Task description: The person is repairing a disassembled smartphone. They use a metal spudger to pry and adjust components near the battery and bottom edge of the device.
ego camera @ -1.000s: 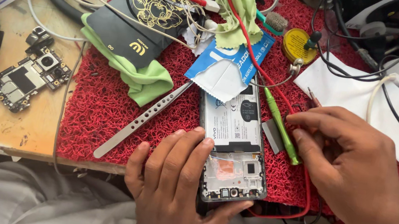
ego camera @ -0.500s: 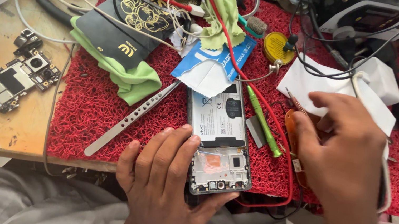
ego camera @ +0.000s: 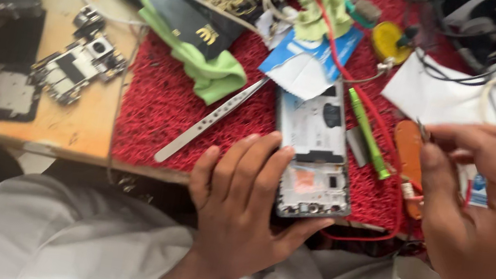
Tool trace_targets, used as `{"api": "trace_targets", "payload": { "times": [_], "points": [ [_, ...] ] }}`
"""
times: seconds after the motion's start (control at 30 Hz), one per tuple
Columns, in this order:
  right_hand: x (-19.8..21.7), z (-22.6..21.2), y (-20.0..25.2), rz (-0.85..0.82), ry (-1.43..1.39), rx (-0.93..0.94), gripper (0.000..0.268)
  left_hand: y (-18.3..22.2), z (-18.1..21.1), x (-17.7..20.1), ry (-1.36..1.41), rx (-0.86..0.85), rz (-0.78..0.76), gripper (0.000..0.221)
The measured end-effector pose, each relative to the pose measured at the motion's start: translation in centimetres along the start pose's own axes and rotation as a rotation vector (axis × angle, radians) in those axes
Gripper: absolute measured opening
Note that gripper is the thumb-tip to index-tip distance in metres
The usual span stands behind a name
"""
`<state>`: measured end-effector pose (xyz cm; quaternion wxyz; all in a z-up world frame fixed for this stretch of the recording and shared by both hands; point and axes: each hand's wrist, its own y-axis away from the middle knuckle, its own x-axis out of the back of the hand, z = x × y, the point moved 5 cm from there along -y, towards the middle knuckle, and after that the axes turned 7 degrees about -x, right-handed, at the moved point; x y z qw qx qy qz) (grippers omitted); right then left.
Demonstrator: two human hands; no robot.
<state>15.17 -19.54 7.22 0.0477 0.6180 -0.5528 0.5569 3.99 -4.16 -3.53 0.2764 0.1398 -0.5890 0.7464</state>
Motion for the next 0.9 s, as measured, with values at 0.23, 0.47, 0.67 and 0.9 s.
{"api": "trace_targets", "payload": {
  "times": [0.23,0.47,0.67,0.9],
  "points": [
    [-1.0,-1.9,2.5,-0.298,0.02,-0.047,0.021,0.1,-0.4,0.6,0.044,-0.02,-0.011,0.072],
    [-1.1,-1.2,2.5,-0.378,0.097,-0.198,0.026,0.1,-0.5,0.3,0.042,-0.041,-0.021,0.066],
    [-1.7,-1.1,2.3,-0.349,-0.022,-0.163,0.024,0.2,-0.6,0.0,-0.01,-0.038,-0.009,0.063],
    [-2.3,0.2,2.4,-0.408,0.021,-0.146,0.025,0.1,-0.6,-0.3,-0.021,-0.027,0.032,0.058]
  ]
}}
